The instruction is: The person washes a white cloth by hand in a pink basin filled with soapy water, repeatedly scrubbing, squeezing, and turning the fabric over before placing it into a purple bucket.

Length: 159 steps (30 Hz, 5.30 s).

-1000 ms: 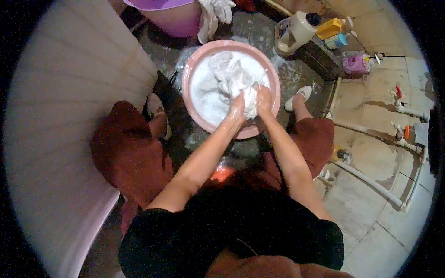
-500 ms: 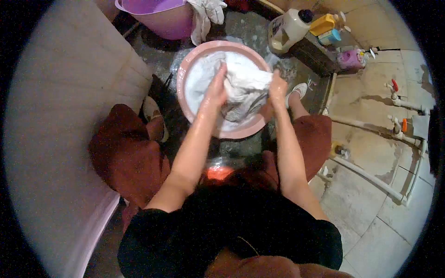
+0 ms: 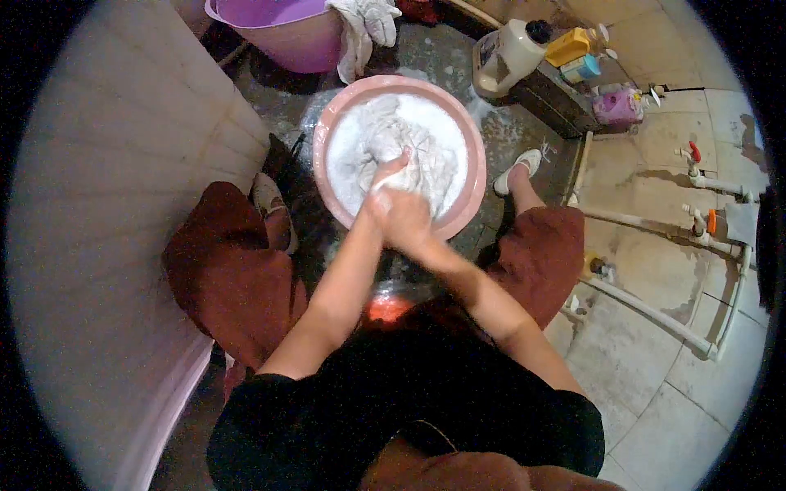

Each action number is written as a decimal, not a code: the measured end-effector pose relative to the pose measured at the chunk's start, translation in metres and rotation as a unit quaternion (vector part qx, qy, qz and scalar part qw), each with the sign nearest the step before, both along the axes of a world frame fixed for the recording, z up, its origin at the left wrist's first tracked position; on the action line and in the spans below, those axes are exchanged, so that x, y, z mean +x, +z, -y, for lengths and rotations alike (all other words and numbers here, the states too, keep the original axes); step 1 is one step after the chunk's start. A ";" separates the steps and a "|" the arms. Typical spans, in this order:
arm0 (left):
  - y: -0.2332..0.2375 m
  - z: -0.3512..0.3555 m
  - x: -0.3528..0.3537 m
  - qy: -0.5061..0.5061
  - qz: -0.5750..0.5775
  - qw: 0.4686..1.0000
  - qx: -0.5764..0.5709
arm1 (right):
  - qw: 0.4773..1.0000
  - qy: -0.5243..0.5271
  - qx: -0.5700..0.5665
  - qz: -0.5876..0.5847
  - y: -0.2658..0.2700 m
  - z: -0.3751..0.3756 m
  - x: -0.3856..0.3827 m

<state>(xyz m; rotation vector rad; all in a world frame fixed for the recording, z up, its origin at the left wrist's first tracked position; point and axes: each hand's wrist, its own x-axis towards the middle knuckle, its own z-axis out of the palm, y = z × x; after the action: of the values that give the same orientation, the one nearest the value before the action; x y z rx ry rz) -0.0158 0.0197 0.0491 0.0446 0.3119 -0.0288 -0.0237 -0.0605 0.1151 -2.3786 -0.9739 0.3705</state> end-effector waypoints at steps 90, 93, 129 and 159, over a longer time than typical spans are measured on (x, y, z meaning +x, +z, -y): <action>0.016 0.006 0.008 -0.210 -0.017 0.976 -0.052 | 1.000 -0.011 -0.003 0.009 0.003 0.009 0.020; -0.033 0.020 0.002 -0.198 0.129 0.966 -0.108 | 0.993 0.080 0.065 0.048 0.014 0.009 0.003; 0.013 0.022 0.000 0.102 -0.077 0.988 0.091 | 0.998 0.024 -0.057 0.007 -0.040 0.030 0.060; -0.010 0.031 -0.004 0.120 -0.139 0.970 0.162 | 0.973 -0.201 0.029 -0.111 -0.009 0.006 0.043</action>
<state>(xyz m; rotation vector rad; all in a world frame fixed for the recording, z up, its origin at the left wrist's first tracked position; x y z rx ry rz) -0.0196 -0.0114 0.0395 0.3287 0.5999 0.2590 0.0195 -0.0663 0.1064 -2.3453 -0.3842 0.4309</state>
